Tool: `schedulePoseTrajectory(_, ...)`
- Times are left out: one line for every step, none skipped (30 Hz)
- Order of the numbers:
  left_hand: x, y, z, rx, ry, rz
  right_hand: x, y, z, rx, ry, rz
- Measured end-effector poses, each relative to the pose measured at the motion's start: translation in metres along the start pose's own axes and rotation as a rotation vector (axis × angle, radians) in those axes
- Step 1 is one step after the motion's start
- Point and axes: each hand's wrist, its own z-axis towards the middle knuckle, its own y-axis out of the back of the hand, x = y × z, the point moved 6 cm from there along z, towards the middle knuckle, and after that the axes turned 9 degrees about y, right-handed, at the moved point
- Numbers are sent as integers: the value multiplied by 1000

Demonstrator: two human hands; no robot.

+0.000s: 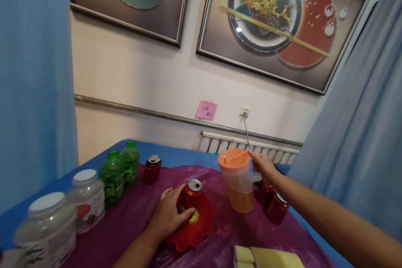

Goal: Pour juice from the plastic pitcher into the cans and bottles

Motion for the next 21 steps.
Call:
schedulePoseTrajectory(-2,1,-1,7,-3,-8,7,1,3,17,15,-18)
schedulePoseTrajectory(-4,2,-1,14,-11,-15,14,2,5,33,22,-33)
schedulePoseTrajectory(-6,2,-2,23,-23,-21,20,2,6,46,25,-47)
schedulePoseTrajectory(-9,2,-3,35,-36,-27,25,2,6,54,30,-64)
schedulePoseTrajectory(-11,3,-3,45,-46,-32,30,1,6,61,35,-83)
schedulePoseTrajectory(-12,3,-4,53,-54,-38,35,0,5,67,40,-103)
schedulePoseTrajectory(-14,3,-4,58,-58,-44,39,-1,4,74,44,-125)
schedulePoseTrajectory(-14,3,-5,62,-61,-50,42,-3,2,82,49,-147)
schedulePoseTrajectory(-15,3,-5,65,-62,-57,45,-5,1,93,53,-168)
schedulePoseTrajectory(-16,3,-6,66,-62,-63,47,-7,0,104,58,-189)
schedulePoseTrajectory(-16,3,-7,68,-61,-69,50,-9,-1,117,64,-209)
schedulePoseTrajectory(-16,3,-8,72,-62,-75,51,-12,-2,129,70,-228)
schedulePoseTrajectory(-17,3,-9,76,-63,-81,53,-14,-3,142,77,-247)
schedulePoseTrajectory(-18,3,-10,78,-65,-85,55,-17,-4,154,86,-266)
schedulePoseTrajectory(-18,4,-10,79,-67,-89,56,-20,-4,167,96,-287)
schedulePoseTrajectory(-20,4,-11,79,-71,-94,58,-22,-4,179,108,-309)
schedulePoseTrajectory(-21,5,-12,78,-76,-97,59,-25,-4,190,120,-331)
schedulePoseTrajectory(-22,5,-13,77,-80,-101,61,-28,-5,201,133,-353)
schedulePoseTrajectory(-23,6,-13,77,-83,-104,63,-30,-5,211,146,-374)
schedulePoseTrajectory(-24,6,-13,78,-83,-107,64,-33,-5,220,159,-393)
schedulePoseTrajectory(-25,7,-14,80,-80,-108,66,-35,-5,228,171,-411)
